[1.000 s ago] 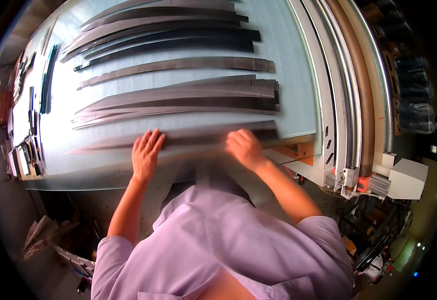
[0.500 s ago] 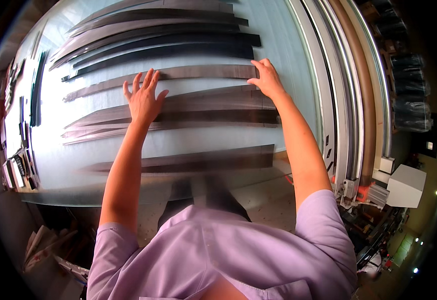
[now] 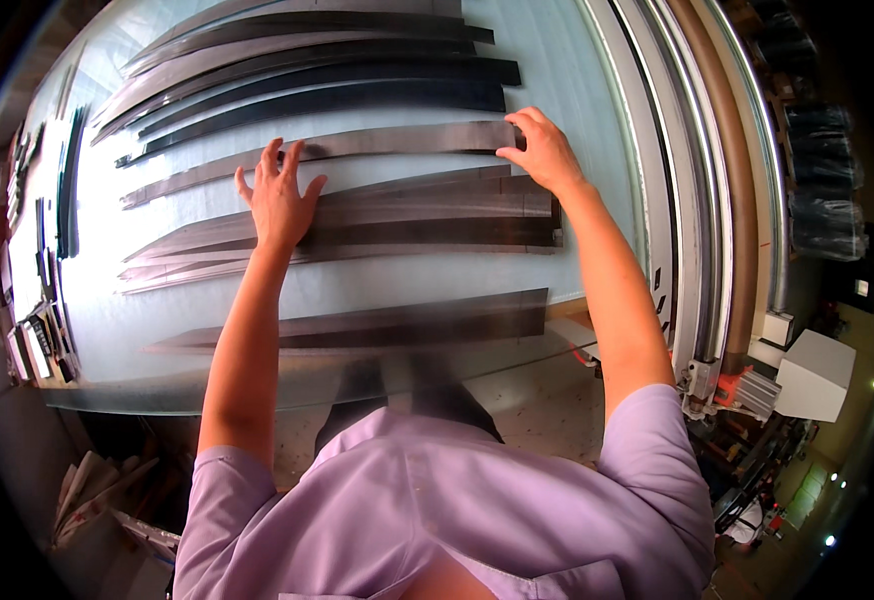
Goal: The person assembles window frame components on a workbench. They pick up long, curved metal strips and align them with a white profile, pressing them together to form a unit. The person repeats this process for multiple strips, stacking the finished assemblies on the table.
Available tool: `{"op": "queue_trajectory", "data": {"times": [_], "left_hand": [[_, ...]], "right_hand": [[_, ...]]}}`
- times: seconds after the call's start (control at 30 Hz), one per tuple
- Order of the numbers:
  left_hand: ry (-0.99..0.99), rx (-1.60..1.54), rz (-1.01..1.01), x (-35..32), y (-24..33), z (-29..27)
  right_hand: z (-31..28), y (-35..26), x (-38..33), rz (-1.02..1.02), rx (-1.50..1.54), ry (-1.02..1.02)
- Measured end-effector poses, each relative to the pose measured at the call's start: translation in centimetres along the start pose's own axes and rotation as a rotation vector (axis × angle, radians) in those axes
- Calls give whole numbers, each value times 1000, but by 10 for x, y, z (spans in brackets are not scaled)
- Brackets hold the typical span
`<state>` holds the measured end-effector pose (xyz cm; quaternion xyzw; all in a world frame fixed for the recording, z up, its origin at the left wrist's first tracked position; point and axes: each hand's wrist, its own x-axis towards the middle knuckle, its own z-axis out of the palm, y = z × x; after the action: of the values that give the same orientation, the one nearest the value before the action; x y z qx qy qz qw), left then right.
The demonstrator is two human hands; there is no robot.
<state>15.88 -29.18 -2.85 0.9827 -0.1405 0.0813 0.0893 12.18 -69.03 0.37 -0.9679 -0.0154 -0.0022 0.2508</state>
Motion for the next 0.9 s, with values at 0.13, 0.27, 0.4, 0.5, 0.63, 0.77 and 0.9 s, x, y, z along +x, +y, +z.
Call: {"op": "queue_trajectory", "data": {"times": [0.13, 0.27, 0.4, 0.5, 0.63, 0.77, 0.9], "left_hand": [[24, -18, -49, 6, -1, 2], [86, -17, 58, 13, 20, -6], [127, -256, 287, 24, 71, -38], [209, -412, 364, 32, 103, -56], [159, -451, 343, 44, 104, -63], [-145, -385, 268, 37, 97, -102], [-365, -595, 224, 11, 90, -147]], "right_hand": [[-19, -15, 1, -60, -1, 37], [-33, -37, -2, -58, 143, 51], [-56, -68, -3, 56, 328, -96], [-66, -79, -1, 55, 469, -153], [-72, -80, -1, 137, 735, -297], [-64, -103, -24, 207, 735, -159], [-54, -112, -58, 158, 460, -52]]}}
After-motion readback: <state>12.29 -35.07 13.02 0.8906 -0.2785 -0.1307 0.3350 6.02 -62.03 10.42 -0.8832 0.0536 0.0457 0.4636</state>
